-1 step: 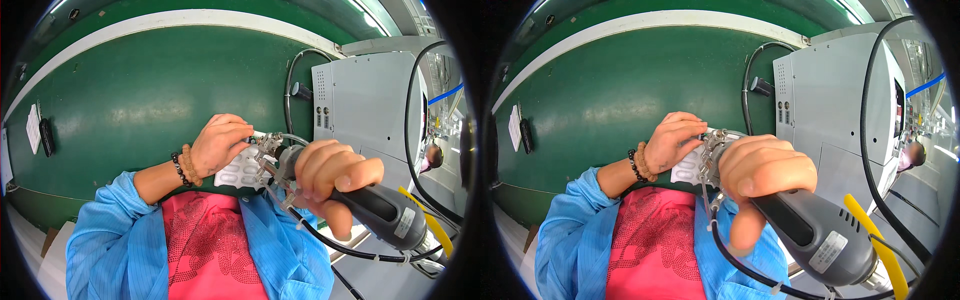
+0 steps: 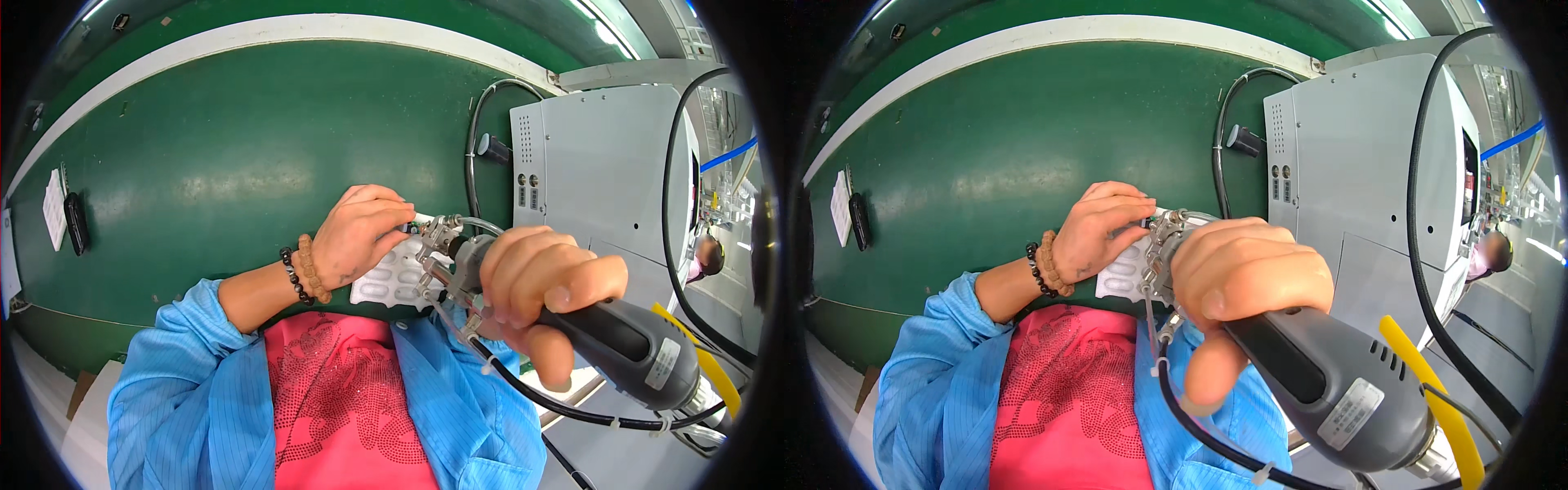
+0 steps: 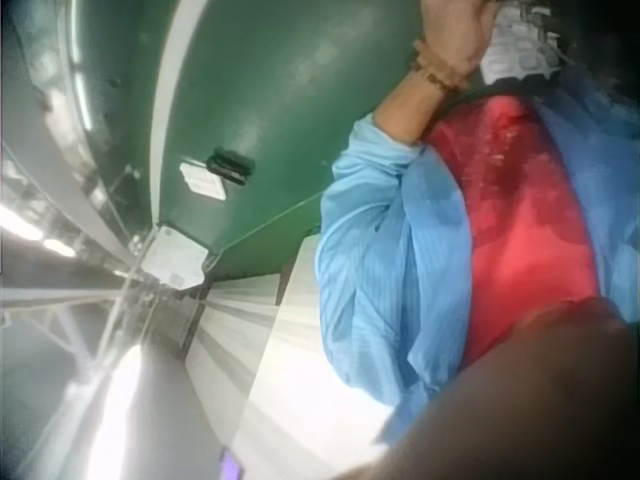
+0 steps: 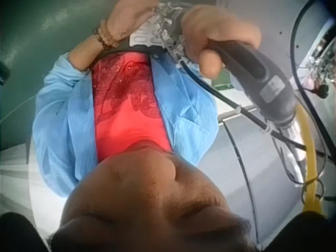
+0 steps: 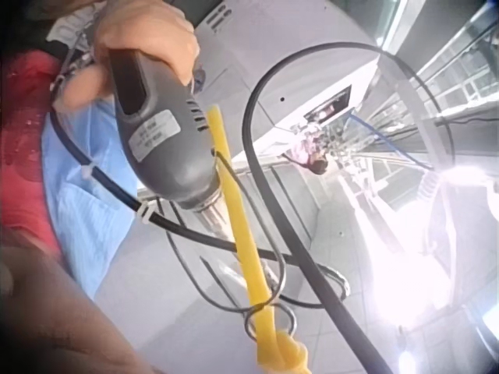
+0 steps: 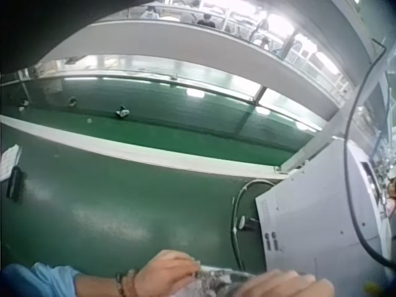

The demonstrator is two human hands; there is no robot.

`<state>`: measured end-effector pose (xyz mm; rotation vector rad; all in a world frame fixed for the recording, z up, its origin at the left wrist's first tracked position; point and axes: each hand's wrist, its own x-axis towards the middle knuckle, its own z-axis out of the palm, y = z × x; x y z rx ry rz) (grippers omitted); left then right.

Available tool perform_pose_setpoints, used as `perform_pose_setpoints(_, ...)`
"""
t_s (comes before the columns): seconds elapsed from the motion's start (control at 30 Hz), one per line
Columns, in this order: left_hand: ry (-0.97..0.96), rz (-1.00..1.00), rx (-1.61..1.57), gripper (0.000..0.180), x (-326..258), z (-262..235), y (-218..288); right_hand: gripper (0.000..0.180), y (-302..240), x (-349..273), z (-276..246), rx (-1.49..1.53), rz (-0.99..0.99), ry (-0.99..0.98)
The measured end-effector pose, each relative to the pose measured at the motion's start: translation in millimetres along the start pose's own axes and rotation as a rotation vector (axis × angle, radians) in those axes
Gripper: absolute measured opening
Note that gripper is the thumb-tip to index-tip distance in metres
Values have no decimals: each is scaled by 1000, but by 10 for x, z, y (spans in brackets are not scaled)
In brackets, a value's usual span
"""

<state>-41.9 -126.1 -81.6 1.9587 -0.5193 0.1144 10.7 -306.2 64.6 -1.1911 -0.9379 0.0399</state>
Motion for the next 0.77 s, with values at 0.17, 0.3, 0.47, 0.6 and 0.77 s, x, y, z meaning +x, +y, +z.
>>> perform_pose_setpoints(0.17,-6,1,3,35,-1,-20,-1,54,39,43,40,92,28,35)
perform_pose_setpoints(0.3,-16,12,0,34,32,-27,9,52,16,-3,31,88,-6,80)
perform_pose_setpoints(0.47,7,-2,11,32,-21,2,-29,48,-295,-147,-18,24,-224,131)
perform_pose_setpoints(0.6,-6,-13,-11,30,0,-20,7,49,-459,-197,-28,-60,-279,212)
perform_pose_setpoints(0.77,-2,-104,-100,29,102,-201,115,48,-384,-211,-26,-59,-330,244)
